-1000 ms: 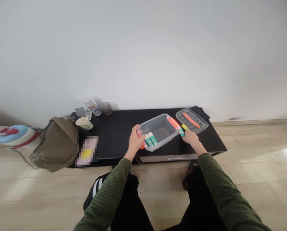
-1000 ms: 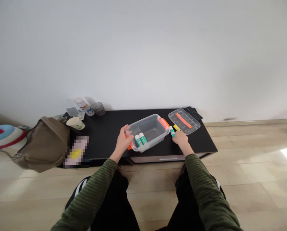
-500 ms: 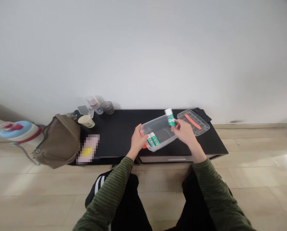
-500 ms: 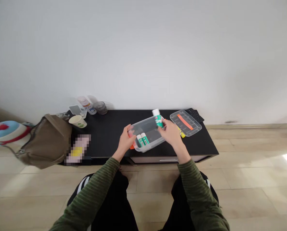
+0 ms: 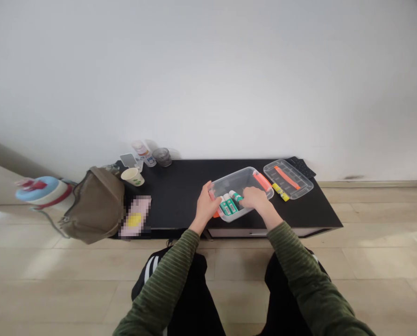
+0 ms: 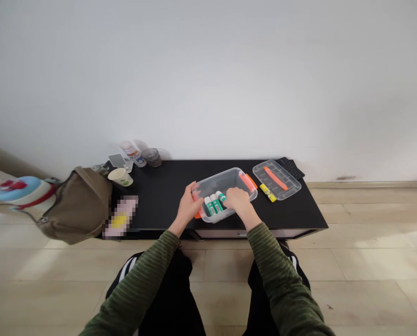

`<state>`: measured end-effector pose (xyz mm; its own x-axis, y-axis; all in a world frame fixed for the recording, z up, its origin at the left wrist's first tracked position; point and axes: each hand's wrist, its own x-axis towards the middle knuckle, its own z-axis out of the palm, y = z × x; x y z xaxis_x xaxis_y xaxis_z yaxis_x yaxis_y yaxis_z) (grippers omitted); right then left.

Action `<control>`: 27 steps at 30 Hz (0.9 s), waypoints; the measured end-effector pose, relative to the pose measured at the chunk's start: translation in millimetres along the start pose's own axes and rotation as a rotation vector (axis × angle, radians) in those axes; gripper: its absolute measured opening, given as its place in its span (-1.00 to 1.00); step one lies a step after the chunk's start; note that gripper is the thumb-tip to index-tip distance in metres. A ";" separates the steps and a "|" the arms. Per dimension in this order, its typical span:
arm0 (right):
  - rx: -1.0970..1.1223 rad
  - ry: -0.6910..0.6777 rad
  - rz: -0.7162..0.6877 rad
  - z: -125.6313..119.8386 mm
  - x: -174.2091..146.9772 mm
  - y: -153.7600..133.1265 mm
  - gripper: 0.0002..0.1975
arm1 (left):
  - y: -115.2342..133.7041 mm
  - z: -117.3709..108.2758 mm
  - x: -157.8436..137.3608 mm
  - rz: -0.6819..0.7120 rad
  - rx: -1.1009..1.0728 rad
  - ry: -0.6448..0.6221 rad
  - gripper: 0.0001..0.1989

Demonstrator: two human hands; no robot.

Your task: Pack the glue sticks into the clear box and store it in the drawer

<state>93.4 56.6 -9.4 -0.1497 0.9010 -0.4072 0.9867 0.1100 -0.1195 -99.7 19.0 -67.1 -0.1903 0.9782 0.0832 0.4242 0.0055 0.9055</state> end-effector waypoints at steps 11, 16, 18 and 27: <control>0.039 -0.055 -0.069 2.8 -2.6 -0.5 -0.75 | -3.2 2.0 2.4 0.032 0.006 -0.019 -0.22; 0.170 0.206 -0.077 -0.8 -9.6 17.2 -0.74 | -4.3 2.7 4.2 0.002 -0.010 -0.027 -0.21; 0.272 0.388 -0.016 -5.3 -11.3 35.1 -0.70 | -4.5 2.9 4.5 -0.002 -0.020 -0.030 -0.22; 0.341 0.502 0.338 14.3 11.8 149.4 -0.63 | -4.2 3.2 5.3 -0.004 -0.052 -0.037 -0.23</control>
<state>238.2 77.6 -45.0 0.2907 0.9567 -0.0142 0.8868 -0.2750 -0.3716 -99.7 24.9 -71.8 -0.1588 0.9851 0.0656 0.3769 -0.0009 0.9262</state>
